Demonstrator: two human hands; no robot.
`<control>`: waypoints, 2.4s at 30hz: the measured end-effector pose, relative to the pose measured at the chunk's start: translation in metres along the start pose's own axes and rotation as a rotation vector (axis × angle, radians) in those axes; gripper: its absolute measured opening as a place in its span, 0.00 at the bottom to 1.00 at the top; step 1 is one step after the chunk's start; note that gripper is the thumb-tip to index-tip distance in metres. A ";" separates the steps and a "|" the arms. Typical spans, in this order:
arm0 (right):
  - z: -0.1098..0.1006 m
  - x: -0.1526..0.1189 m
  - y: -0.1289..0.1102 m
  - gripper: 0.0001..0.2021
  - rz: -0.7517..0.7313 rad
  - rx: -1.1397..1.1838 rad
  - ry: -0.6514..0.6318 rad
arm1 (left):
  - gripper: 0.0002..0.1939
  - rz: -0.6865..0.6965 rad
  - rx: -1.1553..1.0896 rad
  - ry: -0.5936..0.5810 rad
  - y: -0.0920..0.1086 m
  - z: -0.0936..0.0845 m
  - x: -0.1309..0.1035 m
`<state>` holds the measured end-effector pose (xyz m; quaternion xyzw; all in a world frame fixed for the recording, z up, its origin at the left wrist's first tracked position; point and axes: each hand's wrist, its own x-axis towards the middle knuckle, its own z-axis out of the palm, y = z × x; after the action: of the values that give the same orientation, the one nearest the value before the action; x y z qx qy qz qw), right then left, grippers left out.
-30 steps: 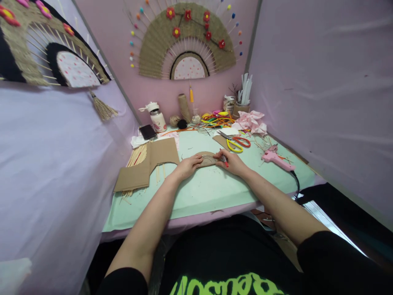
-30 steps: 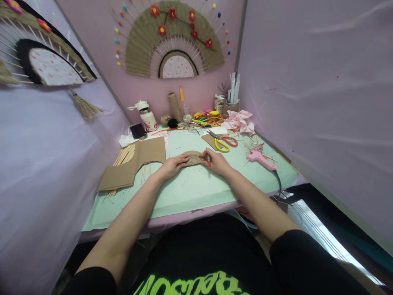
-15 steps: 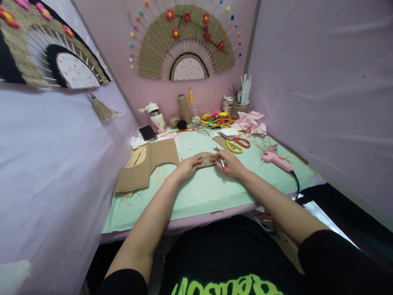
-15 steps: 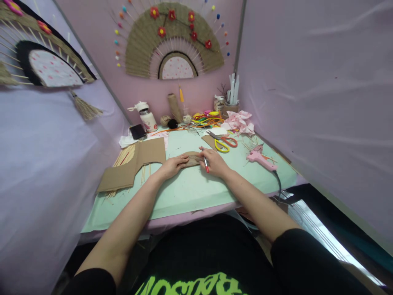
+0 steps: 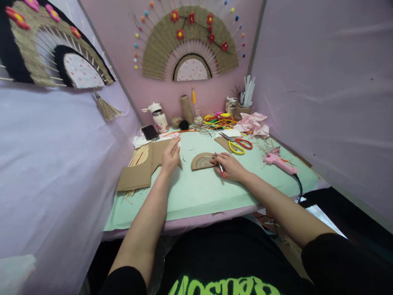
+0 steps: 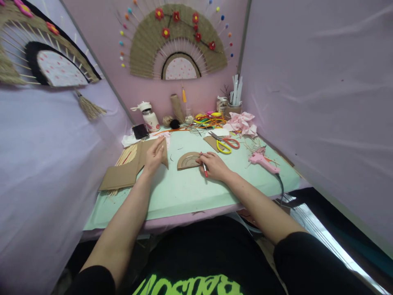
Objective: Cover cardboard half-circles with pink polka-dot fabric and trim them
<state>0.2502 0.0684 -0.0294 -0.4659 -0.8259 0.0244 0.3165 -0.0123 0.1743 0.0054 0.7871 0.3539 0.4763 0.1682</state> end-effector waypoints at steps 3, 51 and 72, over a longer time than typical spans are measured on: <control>0.000 0.000 -0.001 0.08 0.007 0.002 0.000 | 0.19 0.040 0.020 -0.081 -0.001 0.008 -0.007; 0.007 -0.005 -0.041 0.11 0.014 0.162 0.103 | 0.17 0.150 0.199 -0.649 0.021 0.043 -0.025; 0.004 0.000 -0.042 0.14 0.026 0.127 0.076 | 0.17 0.146 0.205 -0.661 0.020 0.045 -0.027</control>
<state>0.2160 0.0454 -0.0186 -0.4563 -0.8039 0.0632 0.3761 0.0264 0.1444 -0.0220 0.9347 0.2690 0.1688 0.1594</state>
